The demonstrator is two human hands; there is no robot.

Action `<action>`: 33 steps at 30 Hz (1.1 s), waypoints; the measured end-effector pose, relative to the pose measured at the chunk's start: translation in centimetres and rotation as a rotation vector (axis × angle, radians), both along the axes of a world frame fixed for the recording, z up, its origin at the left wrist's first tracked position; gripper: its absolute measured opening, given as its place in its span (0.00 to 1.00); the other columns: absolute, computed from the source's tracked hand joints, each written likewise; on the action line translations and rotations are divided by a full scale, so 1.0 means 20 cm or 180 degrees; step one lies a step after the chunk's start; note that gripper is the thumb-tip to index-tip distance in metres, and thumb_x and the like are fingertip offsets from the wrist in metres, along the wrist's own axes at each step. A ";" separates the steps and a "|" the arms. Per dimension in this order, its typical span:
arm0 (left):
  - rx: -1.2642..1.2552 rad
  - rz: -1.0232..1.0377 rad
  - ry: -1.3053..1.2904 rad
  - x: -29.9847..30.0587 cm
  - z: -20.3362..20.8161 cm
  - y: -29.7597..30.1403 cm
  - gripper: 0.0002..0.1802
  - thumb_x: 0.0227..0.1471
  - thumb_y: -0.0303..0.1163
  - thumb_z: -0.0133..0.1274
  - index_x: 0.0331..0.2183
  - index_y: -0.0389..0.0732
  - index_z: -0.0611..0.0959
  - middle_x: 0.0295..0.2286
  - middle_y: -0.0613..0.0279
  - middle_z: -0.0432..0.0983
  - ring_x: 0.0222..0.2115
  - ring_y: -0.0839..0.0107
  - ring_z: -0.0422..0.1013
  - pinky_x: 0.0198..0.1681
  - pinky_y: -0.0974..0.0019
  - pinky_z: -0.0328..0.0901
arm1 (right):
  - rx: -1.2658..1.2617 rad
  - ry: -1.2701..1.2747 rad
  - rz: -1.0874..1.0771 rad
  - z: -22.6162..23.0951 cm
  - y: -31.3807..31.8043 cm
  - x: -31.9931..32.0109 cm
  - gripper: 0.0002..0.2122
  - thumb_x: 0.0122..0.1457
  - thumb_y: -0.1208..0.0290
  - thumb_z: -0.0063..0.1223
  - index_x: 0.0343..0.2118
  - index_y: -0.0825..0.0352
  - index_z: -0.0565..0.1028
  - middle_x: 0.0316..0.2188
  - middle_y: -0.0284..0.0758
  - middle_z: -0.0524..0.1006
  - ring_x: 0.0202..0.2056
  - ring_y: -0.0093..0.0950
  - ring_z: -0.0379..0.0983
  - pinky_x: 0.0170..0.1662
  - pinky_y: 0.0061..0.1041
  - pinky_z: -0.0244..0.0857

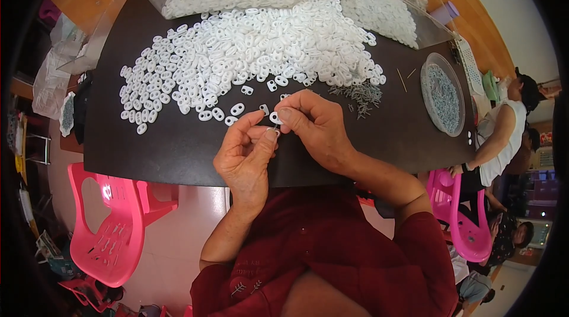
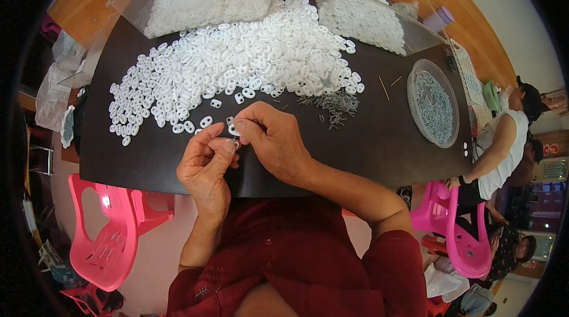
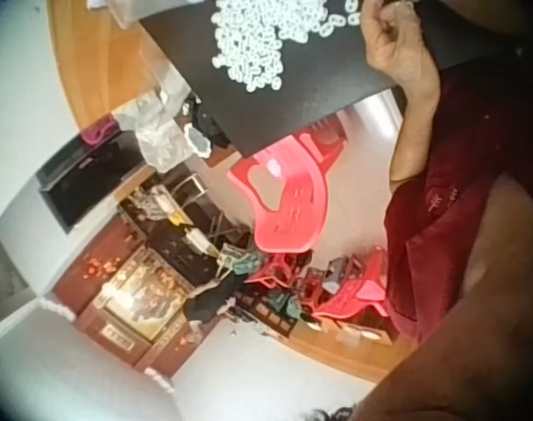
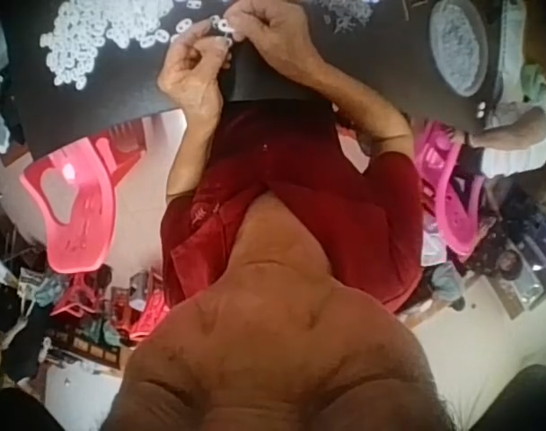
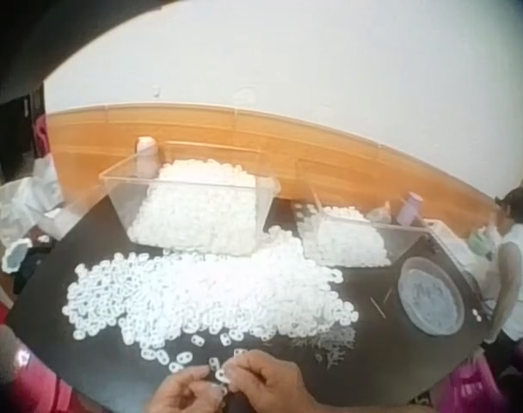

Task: Inserting small metal pins into white plastic components on a workbench.

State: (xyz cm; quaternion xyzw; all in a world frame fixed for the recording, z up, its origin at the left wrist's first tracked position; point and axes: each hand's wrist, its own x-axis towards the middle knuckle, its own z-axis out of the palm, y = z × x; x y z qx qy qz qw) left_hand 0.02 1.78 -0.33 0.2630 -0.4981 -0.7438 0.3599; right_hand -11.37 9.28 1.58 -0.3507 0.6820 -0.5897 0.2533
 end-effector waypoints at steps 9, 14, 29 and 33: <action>0.0091 0.0061 0.0126 0.00 0.01 0.00 0.15 0.47 0.19 0.54 0.40 0.31 0.76 0.25 0.62 0.75 0.21 0.80 0.68 0.24 0.78 0.64 | 0.0035 0.0152 0.0023 -0.01 0.00 0.02 0.04 0.58 0.77 0.49 0.33 0.72 0.73 0.22 0.28 0.73 0.26 0.14 0.66 0.30 0.15 0.62; 0.0149 0.0066 0.0140 -0.01 0.00 0.01 0.14 0.47 0.18 0.54 0.40 0.30 0.76 0.24 0.62 0.75 0.21 0.80 0.68 0.24 0.78 0.64 | -0.0043 0.0327 -0.0034 0.00 0.01 0.03 0.04 0.58 0.77 0.49 0.33 0.72 0.73 0.23 0.28 0.73 0.26 0.14 0.66 0.30 0.14 0.63; 0.0398 -0.0030 0.0213 0.00 0.00 0.00 0.14 0.48 0.19 0.54 0.40 0.29 0.75 0.25 0.60 0.75 0.21 0.77 0.69 0.24 0.77 0.64 | -0.0222 0.0748 0.0290 -0.03 0.05 0.00 0.08 0.55 0.82 0.50 0.38 0.69 0.75 0.27 0.30 0.72 0.29 0.17 0.67 0.33 0.17 0.62; 0.0394 -0.0021 0.0245 0.00 0.00 0.00 0.13 0.49 0.19 0.54 0.40 0.29 0.75 0.25 0.60 0.75 0.21 0.76 0.69 0.24 0.77 0.65 | -0.0258 0.1063 0.0284 -0.03 0.05 0.00 0.10 0.53 0.81 0.53 0.39 0.67 0.75 0.26 0.30 0.71 0.27 0.18 0.66 0.30 0.17 0.60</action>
